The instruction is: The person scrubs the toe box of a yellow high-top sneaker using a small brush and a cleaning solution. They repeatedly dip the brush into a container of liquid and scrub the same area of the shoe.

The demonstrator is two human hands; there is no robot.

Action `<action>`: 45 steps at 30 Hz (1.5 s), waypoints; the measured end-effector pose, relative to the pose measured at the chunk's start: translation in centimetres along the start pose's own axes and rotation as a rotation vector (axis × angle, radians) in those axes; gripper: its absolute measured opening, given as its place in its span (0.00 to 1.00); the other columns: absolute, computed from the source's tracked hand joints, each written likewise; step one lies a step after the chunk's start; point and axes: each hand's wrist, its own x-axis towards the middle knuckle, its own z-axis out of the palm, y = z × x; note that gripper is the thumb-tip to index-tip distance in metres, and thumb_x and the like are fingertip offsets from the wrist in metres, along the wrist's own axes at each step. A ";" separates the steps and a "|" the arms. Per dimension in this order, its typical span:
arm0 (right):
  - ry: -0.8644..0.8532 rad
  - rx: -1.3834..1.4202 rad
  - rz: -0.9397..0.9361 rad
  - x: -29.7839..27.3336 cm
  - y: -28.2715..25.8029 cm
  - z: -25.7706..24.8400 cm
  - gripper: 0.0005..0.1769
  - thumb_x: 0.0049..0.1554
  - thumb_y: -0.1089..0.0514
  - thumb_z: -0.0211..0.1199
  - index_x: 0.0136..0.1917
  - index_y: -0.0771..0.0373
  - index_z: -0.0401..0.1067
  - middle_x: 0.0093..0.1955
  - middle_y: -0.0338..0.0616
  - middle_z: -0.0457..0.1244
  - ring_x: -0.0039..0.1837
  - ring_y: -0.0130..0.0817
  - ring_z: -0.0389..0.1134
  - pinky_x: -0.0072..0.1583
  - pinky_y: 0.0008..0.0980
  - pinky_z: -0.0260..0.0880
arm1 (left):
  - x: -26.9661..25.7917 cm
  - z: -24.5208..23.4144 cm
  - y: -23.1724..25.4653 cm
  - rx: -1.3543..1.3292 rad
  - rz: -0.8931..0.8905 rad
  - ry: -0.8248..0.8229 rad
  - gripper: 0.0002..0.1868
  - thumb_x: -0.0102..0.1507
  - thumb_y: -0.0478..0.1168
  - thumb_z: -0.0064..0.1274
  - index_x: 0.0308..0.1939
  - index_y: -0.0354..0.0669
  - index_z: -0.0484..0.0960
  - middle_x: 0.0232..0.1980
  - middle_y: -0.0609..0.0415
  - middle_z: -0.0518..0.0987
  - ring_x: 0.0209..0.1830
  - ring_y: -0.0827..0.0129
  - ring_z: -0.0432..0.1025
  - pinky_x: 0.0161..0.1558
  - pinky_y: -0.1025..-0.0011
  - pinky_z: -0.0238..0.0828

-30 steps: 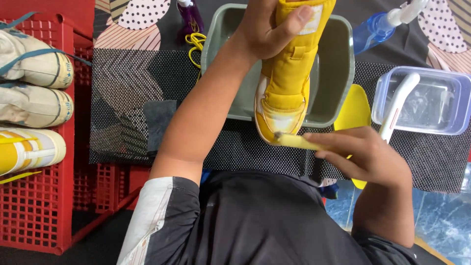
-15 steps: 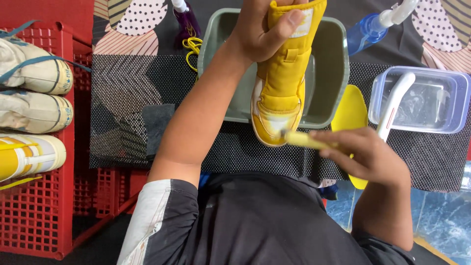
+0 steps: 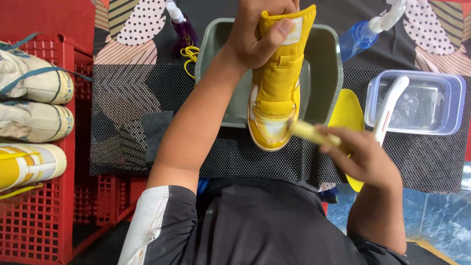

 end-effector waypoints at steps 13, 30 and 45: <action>-0.168 0.147 -0.170 -0.9 1.8 0.8 0.22 0.57 0.61 0.65 0.65 0.63 0.70 0.34 0.38 0.69 0.30 0.21 0.65 0.35 0.26 0.63 | -2.2 0.6 -2.5 0.016 -0.094 0.013 0.14 0.71 0.45 0.50 0.44 0.36 0.79 0.37 0.52 0.78 0.37 0.66 0.74 0.38 0.71 0.70; -0.167 0.233 -0.279 -1.0 2.3 1.8 0.23 0.55 0.61 0.68 0.64 0.64 0.73 0.34 0.36 0.65 0.31 0.21 0.59 0.35 0.25 0.58 | -3.9 1.6 -3.6 -0.021 -0.137 0.141 0.12 0.73 0.44 0.53 0.41 0.39 0.77 0.34 0.58 0.75 0.34 0.73 0.71 0.35 0.71 0.68; 0.002 0.344 -0.131 -0.6 1.7 2.8 0.22 0.59 0.63 0.63 0.66 0.67 0.69 0.46 0.39 0.67 0.36 0.20 0.58 0.37 0.22 0.57 | -0.7 0.1 -0.3 -0.058 -0.062 0.055 0.14 0.70 0.45 0.49 0.41 0.35 0.80 0.39 0.50 0.81 0.38 0.66 0.76 0.39 0.70 0.73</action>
